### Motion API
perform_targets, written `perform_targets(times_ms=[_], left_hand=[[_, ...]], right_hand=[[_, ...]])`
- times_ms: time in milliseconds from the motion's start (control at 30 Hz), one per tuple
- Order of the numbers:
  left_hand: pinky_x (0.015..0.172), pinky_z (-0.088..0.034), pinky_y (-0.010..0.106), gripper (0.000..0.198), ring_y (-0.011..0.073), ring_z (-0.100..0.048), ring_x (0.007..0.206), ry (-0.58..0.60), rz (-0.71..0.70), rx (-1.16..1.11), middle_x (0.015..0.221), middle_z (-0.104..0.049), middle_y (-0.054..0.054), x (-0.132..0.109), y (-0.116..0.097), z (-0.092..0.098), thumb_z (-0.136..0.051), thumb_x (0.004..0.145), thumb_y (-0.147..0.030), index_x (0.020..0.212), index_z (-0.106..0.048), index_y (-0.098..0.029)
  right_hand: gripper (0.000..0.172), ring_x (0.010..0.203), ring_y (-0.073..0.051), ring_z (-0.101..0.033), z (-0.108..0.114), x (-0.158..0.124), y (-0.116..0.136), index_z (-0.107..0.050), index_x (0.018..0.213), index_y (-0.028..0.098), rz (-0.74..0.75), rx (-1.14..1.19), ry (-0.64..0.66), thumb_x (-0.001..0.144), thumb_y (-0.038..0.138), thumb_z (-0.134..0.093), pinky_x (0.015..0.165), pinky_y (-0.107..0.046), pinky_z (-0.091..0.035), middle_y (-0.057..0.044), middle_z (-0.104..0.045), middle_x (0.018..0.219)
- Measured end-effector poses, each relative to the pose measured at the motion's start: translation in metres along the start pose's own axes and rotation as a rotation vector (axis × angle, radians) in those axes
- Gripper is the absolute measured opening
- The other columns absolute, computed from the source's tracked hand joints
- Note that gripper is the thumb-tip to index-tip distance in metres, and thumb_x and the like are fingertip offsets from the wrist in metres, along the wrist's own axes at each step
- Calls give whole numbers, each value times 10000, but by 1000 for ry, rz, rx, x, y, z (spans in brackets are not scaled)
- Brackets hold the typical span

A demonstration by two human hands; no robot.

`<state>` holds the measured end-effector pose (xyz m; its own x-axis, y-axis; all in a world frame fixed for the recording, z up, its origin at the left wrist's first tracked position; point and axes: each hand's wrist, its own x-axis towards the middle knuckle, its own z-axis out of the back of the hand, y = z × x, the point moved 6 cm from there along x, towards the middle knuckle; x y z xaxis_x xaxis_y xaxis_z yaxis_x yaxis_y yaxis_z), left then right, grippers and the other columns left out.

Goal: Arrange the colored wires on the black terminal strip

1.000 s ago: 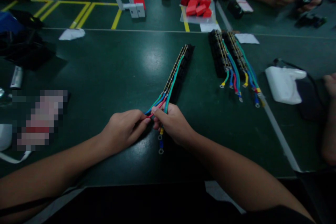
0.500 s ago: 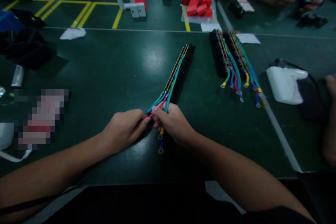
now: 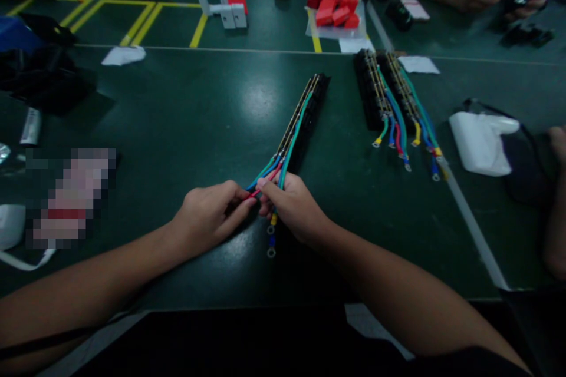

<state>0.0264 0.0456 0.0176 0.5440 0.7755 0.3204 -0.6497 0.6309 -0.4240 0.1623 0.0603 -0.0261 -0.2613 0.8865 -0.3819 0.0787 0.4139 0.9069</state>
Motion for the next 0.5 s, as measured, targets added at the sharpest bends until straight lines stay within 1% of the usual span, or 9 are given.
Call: perform_targets(times_ms=[267, 400, 500], left_hand=[[516, -379, 241, 280, 117, -561, 545, 54, 18, 32, 655, -596, -7, 3, -1, -1, -419, 999, -311, 837, -585, -154], [532, -378, 245, 260, 117, -545, 558, 46, -8, 36, 660, -582, -10, 2, -2, 0, -449, 988, -314, 846, -597, -155], [575, -402, 246, 225, 121, -555, 616, 37, -42, 36, 710, -589, -3, 1, -2, -1, -477, 980, -306, 885, -622, -163]], right_hand=[[226, 504, -81, -544, 0, 0, -1, -548, 815, 177, 7, 8, 13, 887, 376, -627, 495, -210, -421, 44, -565, 606], [227, 503, -86, -543, 1, 1, -1, -550, 805, 177, 9, -1, 7, 883, 375, -629, 501, -213, -427, 40, -570, 594], [222, 503, -94, -542, 1, 1, -2, -551, 797, 180, 10, 5, 11, 879, 371, -630, 506, -222, -433, 35, -574, 591]])
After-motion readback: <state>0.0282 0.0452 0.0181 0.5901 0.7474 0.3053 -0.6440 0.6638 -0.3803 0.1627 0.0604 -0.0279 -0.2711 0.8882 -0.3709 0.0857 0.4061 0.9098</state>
